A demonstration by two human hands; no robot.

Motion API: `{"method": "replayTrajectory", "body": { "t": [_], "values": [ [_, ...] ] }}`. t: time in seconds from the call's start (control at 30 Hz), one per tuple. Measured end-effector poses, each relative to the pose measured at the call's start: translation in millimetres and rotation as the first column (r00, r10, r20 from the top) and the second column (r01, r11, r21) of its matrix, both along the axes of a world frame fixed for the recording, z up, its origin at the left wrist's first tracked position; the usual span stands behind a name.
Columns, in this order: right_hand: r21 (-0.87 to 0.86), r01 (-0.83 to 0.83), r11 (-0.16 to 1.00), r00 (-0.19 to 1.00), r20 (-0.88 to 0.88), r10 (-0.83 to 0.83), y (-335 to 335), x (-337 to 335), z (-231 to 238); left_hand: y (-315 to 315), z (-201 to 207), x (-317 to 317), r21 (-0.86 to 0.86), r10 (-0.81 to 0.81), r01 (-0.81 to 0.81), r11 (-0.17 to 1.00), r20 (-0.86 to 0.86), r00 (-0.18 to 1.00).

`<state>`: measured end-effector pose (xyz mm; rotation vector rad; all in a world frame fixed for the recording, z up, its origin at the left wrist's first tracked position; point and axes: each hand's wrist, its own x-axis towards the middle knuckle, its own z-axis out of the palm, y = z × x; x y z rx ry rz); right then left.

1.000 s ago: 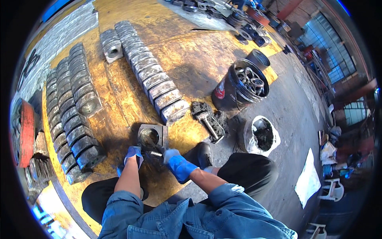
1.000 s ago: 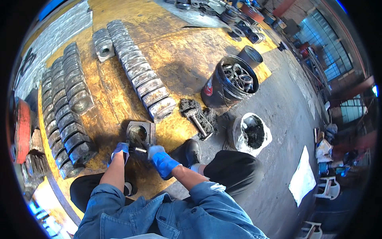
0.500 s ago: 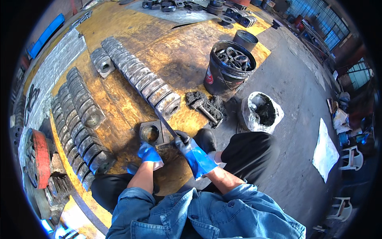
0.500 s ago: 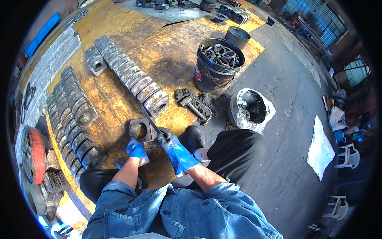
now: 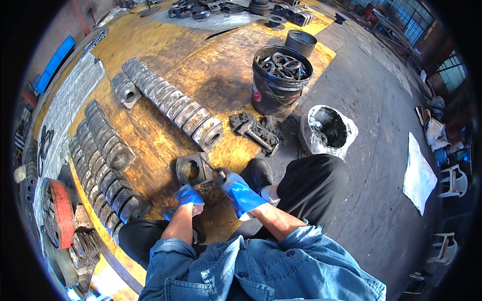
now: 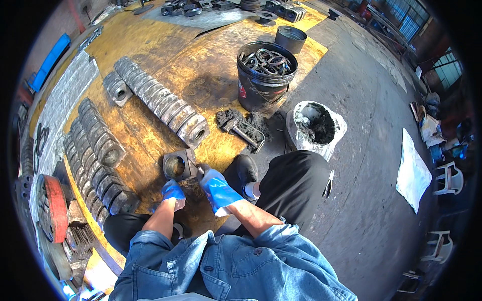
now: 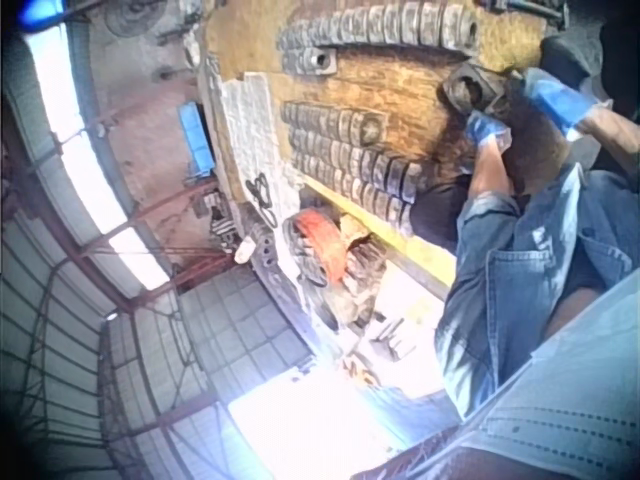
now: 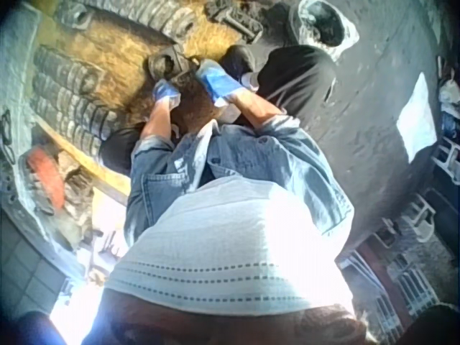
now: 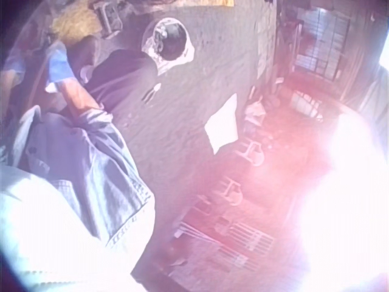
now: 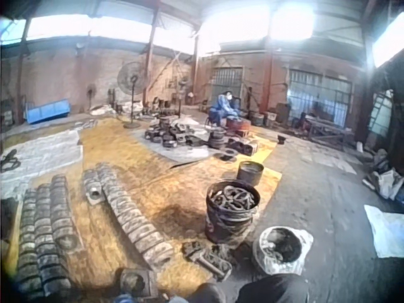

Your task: The person cleans a circular metal part by scraping its surface with a flat metal tool and then applying grease from a bucket using a cloth. They manipulate the part by hand while sitting on the floor of the workshop.

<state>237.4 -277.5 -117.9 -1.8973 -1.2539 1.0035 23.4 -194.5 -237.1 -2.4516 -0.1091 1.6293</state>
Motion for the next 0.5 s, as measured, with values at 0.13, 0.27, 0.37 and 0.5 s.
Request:
{"method": "replayTrajectory", "body": {
  "t": [0.13,0.27,0.37,0.5],
  "values": [
    [-0.262,-0.160,0.952,0.948,0.229,0.222,-8.5,4.2,3.4,-1.4,15.4,11.1,-0.040,0.365,-0.364,0.931,0.039,0.930],
    [-0.427,-0.273,0.862,0.864,0.286,0.415,-1.7,-7.0,1.3,4.5,1.3,-18.1,-0.319,0.819,-0.934,0.160,0.571,-0.055],
    [-0.487,-0.254,0.836,0.897,0.205,0.392,-7.5,9.1,-47.1,1.6,36.5,21.6,-0.318,0.832,-0.947,0.043,0.537,-0.143],
    [-0.453,-0.229,0.862,0.893,0.254,0.371,-4.6,-8.8,-36.2,-3.3,31.4,3.1,-0.342,0.797,-0.939,0.044,0.579,-0.174]
  ]
}}
